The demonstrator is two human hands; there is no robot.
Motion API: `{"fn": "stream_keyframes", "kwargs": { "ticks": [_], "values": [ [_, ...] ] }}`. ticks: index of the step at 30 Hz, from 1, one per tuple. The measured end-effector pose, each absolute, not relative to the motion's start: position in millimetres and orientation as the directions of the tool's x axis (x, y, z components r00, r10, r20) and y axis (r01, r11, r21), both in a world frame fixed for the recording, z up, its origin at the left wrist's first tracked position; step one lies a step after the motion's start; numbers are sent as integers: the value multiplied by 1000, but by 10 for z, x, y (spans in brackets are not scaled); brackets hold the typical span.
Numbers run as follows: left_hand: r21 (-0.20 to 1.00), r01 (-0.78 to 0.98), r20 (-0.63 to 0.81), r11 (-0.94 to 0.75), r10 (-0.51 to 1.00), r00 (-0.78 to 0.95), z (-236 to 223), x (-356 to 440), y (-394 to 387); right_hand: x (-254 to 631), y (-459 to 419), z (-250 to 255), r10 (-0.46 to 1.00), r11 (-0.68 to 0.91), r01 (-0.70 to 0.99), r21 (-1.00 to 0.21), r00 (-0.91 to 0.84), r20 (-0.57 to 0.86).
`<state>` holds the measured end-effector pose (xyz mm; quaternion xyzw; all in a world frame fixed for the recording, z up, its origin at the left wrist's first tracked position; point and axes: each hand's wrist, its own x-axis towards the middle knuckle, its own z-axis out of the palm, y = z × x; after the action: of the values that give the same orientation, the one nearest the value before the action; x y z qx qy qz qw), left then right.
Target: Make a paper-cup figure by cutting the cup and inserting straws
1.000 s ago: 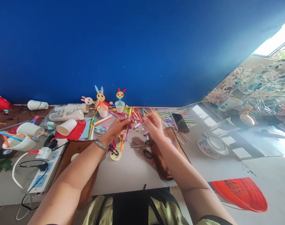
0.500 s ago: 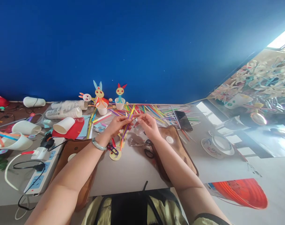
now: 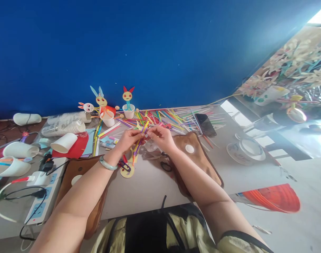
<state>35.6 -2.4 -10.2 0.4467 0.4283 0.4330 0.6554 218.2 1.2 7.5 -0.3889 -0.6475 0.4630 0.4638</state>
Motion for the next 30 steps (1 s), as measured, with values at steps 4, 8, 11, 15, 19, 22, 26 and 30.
{"fn": "stream_keyframes", "kwargs": {
  "ticks": [4,8,11,15,19,22,26,30],
  "values": [
    [964,-133,-191,232,944,269,-67,348,-34,2173,22,54,935,253,48,-966,-270,232],
    [969,-110,-183,222,940,287,-42,342,-41,2178,37,36,935,278,71,-958,-250,252],
    [972,-98,-177,215,937,300,-38,337,-36,2183,38,41,931,289,85,-954,-256,259],
    [975,-77,-175,208,934,313,-33,328,-36,2183,28,65,928,290,85,-953,-267,258],
    [983,-30,-163,182,933,320,-46,314,-36,2187,20,81,927,301,105,-948,-266,265],
    [988,-2,-145,153,936,320,-64,306,-30,2194,24,86,926,310,118,-944,-263,271],
    [992,21,-126,126,940,316,-68,300,-24,2199,28,91,925,316,126,-940,-261,277],
    [994,33,-111,106,937,332,-60,308,-31,2196,19,95,926,305,117,-945,-267,265]
  ]
}}
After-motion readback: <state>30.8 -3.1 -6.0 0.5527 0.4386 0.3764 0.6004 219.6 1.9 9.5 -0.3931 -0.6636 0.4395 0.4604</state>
